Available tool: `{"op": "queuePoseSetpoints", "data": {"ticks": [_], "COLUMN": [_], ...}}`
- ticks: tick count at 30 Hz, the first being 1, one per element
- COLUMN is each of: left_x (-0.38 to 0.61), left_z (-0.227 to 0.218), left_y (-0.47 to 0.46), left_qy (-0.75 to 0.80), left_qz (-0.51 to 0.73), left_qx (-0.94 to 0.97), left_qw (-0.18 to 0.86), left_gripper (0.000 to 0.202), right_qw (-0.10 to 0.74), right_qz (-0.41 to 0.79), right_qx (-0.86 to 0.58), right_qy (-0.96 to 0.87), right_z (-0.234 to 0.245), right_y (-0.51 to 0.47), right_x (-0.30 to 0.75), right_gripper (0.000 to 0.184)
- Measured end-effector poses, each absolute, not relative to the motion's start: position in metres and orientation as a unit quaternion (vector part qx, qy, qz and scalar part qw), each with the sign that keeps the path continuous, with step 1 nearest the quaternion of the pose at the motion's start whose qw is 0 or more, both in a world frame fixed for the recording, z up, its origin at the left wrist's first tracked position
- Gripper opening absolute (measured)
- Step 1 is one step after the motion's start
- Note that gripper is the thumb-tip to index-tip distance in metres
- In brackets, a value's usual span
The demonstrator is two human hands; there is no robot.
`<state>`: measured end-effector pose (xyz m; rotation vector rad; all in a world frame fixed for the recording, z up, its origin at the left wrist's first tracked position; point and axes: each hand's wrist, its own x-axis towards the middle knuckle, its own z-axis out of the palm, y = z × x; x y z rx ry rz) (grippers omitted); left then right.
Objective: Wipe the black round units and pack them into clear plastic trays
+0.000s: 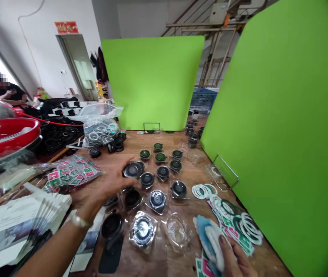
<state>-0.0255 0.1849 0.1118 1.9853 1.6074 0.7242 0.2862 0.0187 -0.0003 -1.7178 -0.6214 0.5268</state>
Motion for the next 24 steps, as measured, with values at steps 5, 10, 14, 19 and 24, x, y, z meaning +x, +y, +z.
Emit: {"op": "queuePoseSetpoints", "data": {"ticks": [5,10,14,19,24], "left_x": [0.045,0.106,0.135,0.104,0.074], "left_z": [0.112,0.102,0.091,0.074,0.067], "left_y": [0.095,0.058,0.036,0.028,0.059], "left_qy": [0.452,0.364,0.357,0.414,0.567], "left_qz": [0.399,0.349,0.356,0.431,0.470], "left_qx": [0.506,0.061,-0.068,0.155,0.497], "left_qw": [0.617,0.861,0.861,0.787,0.460], "left_gripper": [0.077,0.037,0.016,0.040,0.051], "right_qw": [0.665,0.612,0.463,0.394,0.291], "right_qz": [0.197,-0.034,-0.214,-0.235,-0.144], "right_qx": [-0.671,-0.554,-0.456,-0.572,-0.676], "right_qy": [-0.261,-0.563,-0.729,-0.680,-0.662], "right_z": [0.031,0.066,0.071,0.032,-0.011], "right_y": [0.007,-0.006,-0.006,0.006,0.023], "right_x": [0.295,0.260,0.235,0.274,0.298], "right_gripper": [0.041,0.012,0.007,0.013,0.024]}}
